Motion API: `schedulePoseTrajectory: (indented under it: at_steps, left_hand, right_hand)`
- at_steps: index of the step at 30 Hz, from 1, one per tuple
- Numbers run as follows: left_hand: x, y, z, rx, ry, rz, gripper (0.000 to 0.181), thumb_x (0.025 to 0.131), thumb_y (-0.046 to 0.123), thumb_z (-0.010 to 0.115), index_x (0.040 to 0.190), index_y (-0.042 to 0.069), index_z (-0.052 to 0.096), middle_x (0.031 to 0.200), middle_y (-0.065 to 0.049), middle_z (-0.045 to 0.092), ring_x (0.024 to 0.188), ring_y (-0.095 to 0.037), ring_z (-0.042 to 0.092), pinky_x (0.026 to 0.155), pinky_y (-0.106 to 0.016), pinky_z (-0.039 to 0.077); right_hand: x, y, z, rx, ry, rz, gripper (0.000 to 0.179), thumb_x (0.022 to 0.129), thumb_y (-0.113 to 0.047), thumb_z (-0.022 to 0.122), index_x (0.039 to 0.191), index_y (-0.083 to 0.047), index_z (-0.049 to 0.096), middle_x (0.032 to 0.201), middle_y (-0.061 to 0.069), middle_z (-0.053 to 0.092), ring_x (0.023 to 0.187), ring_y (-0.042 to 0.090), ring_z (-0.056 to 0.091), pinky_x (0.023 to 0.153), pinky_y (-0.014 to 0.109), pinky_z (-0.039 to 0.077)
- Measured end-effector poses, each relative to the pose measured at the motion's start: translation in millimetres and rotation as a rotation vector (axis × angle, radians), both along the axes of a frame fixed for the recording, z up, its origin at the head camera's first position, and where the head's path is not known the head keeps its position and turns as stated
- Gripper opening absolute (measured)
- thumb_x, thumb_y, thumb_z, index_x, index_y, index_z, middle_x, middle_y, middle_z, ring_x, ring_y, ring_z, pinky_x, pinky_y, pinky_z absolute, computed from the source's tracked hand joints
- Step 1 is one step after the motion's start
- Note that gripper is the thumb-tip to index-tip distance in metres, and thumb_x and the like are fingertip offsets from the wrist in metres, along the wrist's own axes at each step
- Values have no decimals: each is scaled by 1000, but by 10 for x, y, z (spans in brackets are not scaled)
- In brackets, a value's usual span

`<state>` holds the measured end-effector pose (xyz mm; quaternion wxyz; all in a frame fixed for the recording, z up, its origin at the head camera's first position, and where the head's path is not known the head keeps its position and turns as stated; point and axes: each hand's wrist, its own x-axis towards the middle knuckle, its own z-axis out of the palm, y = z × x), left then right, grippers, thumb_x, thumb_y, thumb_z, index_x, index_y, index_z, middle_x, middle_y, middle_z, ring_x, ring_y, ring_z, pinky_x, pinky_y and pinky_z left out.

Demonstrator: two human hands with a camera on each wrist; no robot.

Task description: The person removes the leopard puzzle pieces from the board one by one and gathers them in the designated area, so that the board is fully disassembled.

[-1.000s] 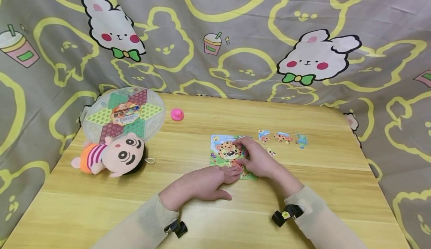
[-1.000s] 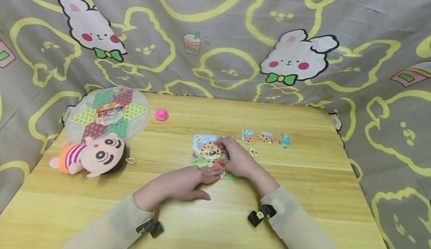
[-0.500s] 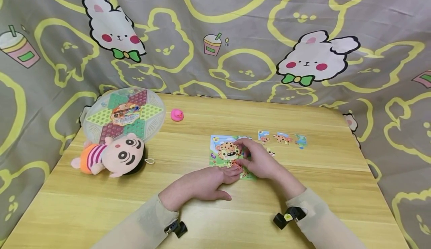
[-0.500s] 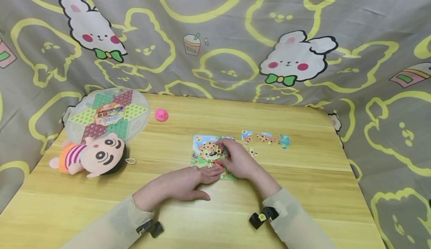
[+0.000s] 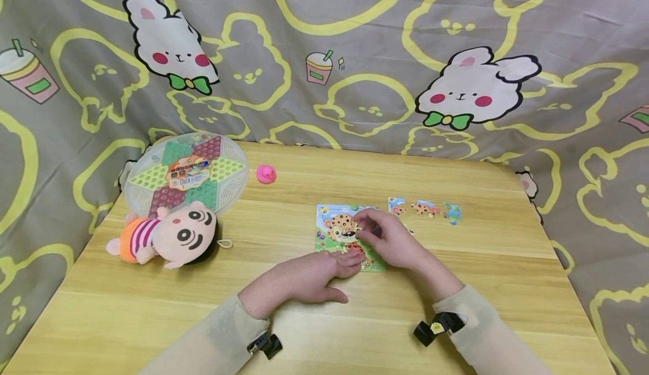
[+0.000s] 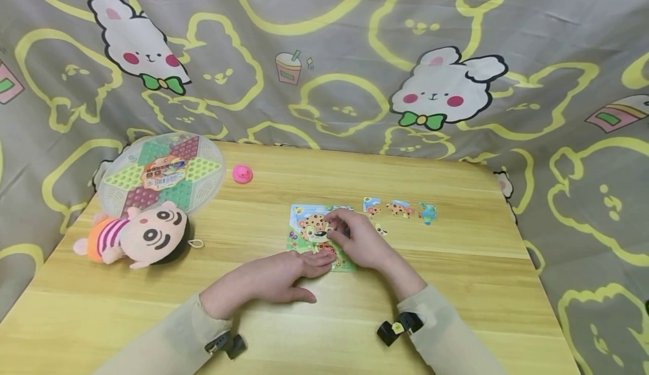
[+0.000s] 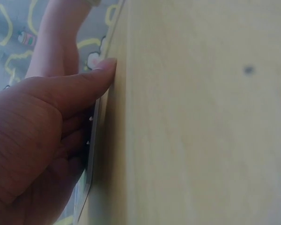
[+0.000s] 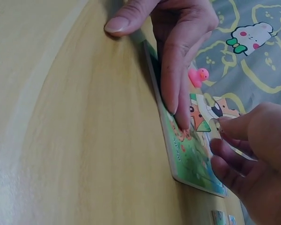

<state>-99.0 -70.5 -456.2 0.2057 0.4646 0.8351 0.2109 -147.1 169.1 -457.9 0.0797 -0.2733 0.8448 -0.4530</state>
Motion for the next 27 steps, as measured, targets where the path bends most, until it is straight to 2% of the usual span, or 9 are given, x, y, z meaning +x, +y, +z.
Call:
schedulePoseTrajectory:
  at_steps: [7, 13, 21, 27]
  left_hand:
    - [2, 17, -2, 2, -13, 0, 70, 100, 34, 74, 159, 8, 47, 171, -2, 28, 157, -17, 24, 126, -33, 22]
    - [4, 13, -9, 8, -28, 4, 69, 101, 35, 73, 159, 8, 46, 171, -1, 27, 157, -16, 23, 127, -33, 22]
    - [4, -8, -6, 1, -27, 2, 70, 101, 36, 73, 159, 8, 45, 172, -1, 25, 158, -16, 21, 127, -34, 22]
    - [-10, -42, 4, -7, -16, 1, 70, 101, 37, 73, 158, 6, 46, 171, -1, 27, 158, -16, 22, 126, -33, 22]
  right_hand:
    - [39, 59, 70, -58, -46, -18, 23, 100, 0, 69, 123, -4, 72, 102, 6, 72, 89, 23, 68, 78, 32, 59]
    - [73, 243, 195, -66, -61, -90, 22, 100, -3, 71, 122, -2, 72, 100, 5, 74, 88, 30, 72, 75, 32, 62]
    - [123, 714, 302, -80, -97, -211, 24, 99, 3, 71, 122, 4, 70, 101, 11, 75, 86, 25, 75, 77, 43, 64]
    - [150, 1122, 277, -56, -74, -302, 22, 100, 1, 70, 121, 8, 69, 101, 18, 74, 85, 23, 75, 74, 35, 64]
